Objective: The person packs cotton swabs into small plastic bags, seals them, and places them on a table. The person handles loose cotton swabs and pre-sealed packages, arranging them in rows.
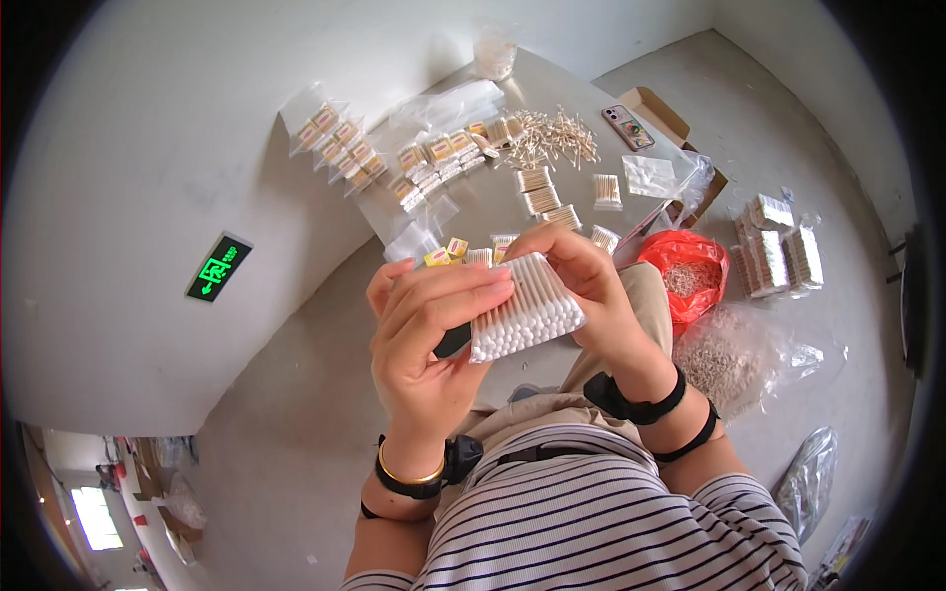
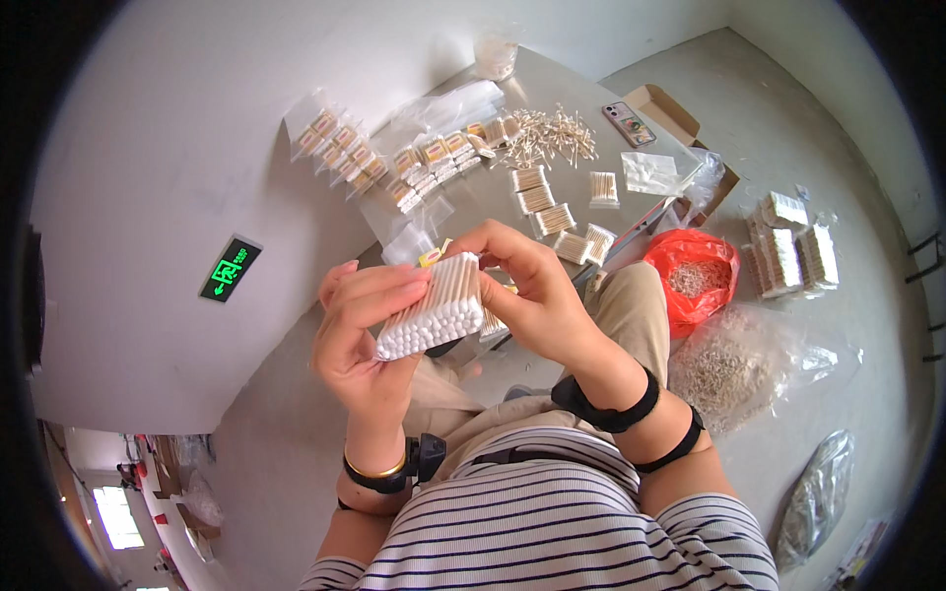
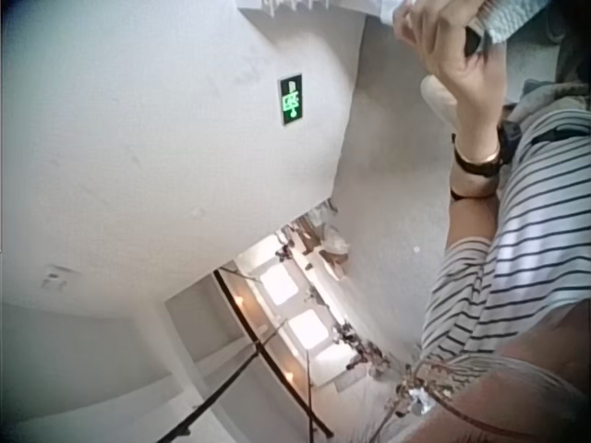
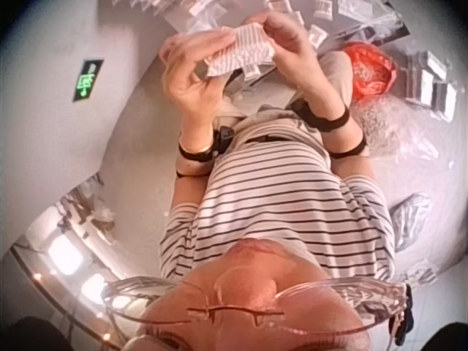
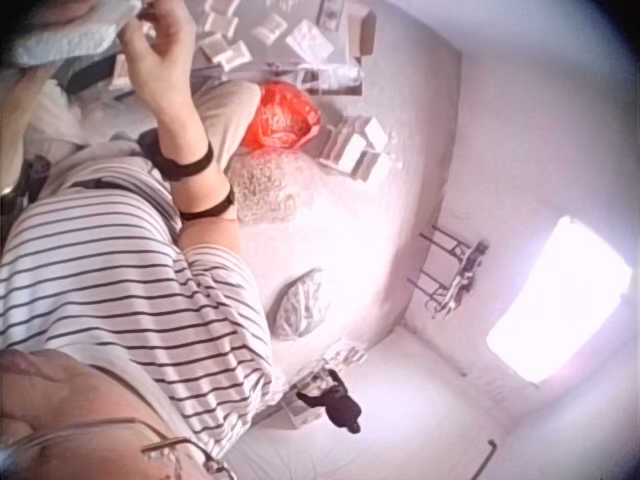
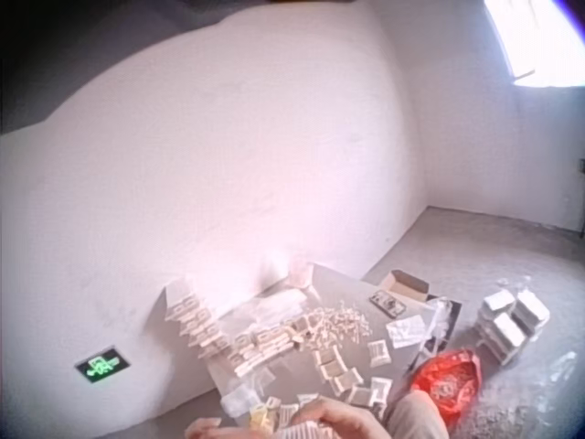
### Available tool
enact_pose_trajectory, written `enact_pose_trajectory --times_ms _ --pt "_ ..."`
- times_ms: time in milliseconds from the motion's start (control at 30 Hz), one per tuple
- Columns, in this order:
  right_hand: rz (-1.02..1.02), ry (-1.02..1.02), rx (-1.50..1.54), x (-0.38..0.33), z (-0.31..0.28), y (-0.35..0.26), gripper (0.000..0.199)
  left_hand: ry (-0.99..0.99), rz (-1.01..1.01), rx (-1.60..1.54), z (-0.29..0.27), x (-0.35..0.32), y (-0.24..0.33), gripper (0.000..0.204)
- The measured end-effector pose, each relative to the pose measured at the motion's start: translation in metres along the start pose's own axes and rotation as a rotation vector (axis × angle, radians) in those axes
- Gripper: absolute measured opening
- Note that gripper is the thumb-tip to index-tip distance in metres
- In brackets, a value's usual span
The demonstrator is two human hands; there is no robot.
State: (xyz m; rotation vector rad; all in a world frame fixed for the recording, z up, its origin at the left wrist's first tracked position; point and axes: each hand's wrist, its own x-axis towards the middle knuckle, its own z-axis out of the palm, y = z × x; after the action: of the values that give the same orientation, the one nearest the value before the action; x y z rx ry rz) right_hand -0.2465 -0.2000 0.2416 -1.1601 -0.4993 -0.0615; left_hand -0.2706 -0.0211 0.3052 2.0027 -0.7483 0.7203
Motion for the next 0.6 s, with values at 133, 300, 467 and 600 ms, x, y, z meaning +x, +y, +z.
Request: enact_pose_trajectory --times_ms 133,300,467,600 --pt "0.043 -0.12 -0.024 0.004 -0.001 -0.003 0.024 -0.009 -0.01 -0.001 -0.001 -0.002 -0.003 0.027" --pt "0.262 -0.184 0.287 0.007 -0.004 -0.001 0.024 -0.01 -0.012 -0.047 0.0 -0.005 -0.005 0.028" --pt "0.18 -0.246 0.231 0.01 -0.005 0.005 0.02 -0.041 0.004 -0.037 -0.001 -0.006 -0.005 0.027" --pt "0.156 -0.248 0.202 0.011 -0.009 0.006 0.018 -0.052 0.037 -0.016 0.002 -0.007 -0.008 0.026"
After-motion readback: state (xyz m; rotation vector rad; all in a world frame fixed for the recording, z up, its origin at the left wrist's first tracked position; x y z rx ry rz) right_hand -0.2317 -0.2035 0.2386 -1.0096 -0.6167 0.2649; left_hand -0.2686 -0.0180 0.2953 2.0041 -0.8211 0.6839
